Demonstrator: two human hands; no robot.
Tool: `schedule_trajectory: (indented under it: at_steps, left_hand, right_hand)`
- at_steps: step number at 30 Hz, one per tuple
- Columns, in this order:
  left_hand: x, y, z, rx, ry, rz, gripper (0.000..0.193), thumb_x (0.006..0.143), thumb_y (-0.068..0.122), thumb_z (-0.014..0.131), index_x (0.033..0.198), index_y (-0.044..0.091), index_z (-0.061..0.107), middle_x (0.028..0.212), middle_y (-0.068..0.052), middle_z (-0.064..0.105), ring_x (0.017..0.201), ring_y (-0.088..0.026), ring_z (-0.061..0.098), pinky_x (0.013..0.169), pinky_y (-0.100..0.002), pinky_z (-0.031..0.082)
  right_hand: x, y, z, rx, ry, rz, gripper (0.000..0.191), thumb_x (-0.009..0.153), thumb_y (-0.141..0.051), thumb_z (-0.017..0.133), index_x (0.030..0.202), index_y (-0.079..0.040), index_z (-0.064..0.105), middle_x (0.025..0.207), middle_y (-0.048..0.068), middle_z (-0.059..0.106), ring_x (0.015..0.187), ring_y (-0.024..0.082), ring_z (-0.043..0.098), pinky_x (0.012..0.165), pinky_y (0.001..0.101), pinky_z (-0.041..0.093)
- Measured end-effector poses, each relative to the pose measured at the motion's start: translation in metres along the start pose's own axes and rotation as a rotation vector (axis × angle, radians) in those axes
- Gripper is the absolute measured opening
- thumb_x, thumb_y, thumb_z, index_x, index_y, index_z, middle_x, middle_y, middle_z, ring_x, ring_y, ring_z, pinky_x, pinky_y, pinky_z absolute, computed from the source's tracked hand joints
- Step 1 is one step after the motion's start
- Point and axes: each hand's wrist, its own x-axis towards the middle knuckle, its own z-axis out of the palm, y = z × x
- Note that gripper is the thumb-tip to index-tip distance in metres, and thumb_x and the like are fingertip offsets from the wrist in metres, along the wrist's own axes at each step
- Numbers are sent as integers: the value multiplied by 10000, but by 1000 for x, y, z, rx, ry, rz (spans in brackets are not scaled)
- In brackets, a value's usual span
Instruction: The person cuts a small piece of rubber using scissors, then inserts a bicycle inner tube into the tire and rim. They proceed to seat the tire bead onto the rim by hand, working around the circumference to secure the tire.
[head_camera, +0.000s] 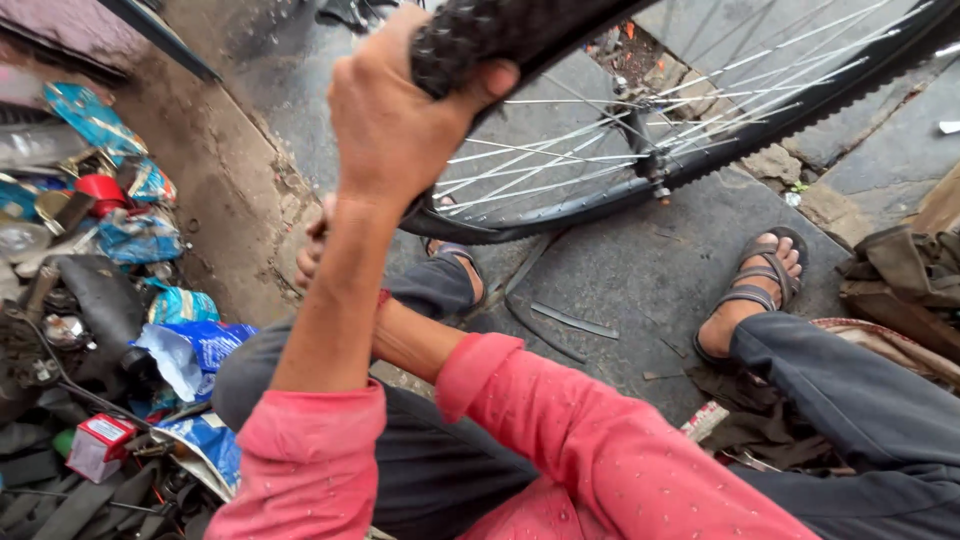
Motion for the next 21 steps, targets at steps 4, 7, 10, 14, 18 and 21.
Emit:
schedule_trajectory:
  at_steps: [4, 7, 10, 14, 18, 21]
  left_hand:
    - [11, 19, 16, -24, 26, 89, 451, 832, 432, 967, 1058, 108, 749, 913, -103, 772, 852, -321, 766, 724, -409, 572]
    - [9, 15, 8, 24, -26, 159, 502, 832, 454, 992, 1028, 80, 720, 867, -103, 752, 803, -309, 746, 703, -402, 553]
    - [0, -5, -7, -97, -123, 219, 531, 879, 427, 977, 1092, 52, 667, 872, -89, 732, 803, -236, 741, 733, -362, 563]
    - [-13, -28, -8, -158, -129, 170, 652, 887, 479, 966, 1244, 58, 620, 927, -45, 761, 859, -146, 761, 753, -322, 584]
    - [-8, -44, -10, -720, -199, 81, 786, 862, 577, 923, 1350, 77, 563, 1251, -49, 636, 1046, -126, 731, 855, -315, 645]
    - [-17, -59, -16, -270, -61, 322, 817, 822, 478, 920, 1383, 58, 500, 1238, -116, 678, 1133, -185, 701, 977, -360, 588]
  right_hand:
    - [15, -3, -12, 200, 246, 119, 475, 1210, -499, 622, 1086, -45, 559, 735, 88, 583, 545, 270, 569, 504, 436, 478]
    - [-8, -35, -46, -553, 156, -179, 425, 1123, -460, 637, 1140, -35, 659, 1035, 157, 679, 891, 419, 651, 787, 510, 516]
    - [-26, -94, -80, -1616, 84, 218, 502, 1114, -481, 533, 948, -49, 726, 904, 192, 749, 809, 376, 694, 787, 488, 548]
    - [-43, -153, -94, -1957, -391, 254, 359, 1013, -474, 594, 1027, -136, 715, 948, 173, 732, 855, 405, 691, 731, 519, 539]
    - [-51, -221, -77, -1910, -472, 318, 307, 819, -259, 585, 1092, -152, 678, 891, 96, 759, 760, 366, 717, 649, 507, 536]
    - [-43, -263, -59, -2124, -370, 189, 284, 991, -368, 589, 1114, -125, 672, 744, 191, 691, 743, 429, 663, 655, 546, 493]
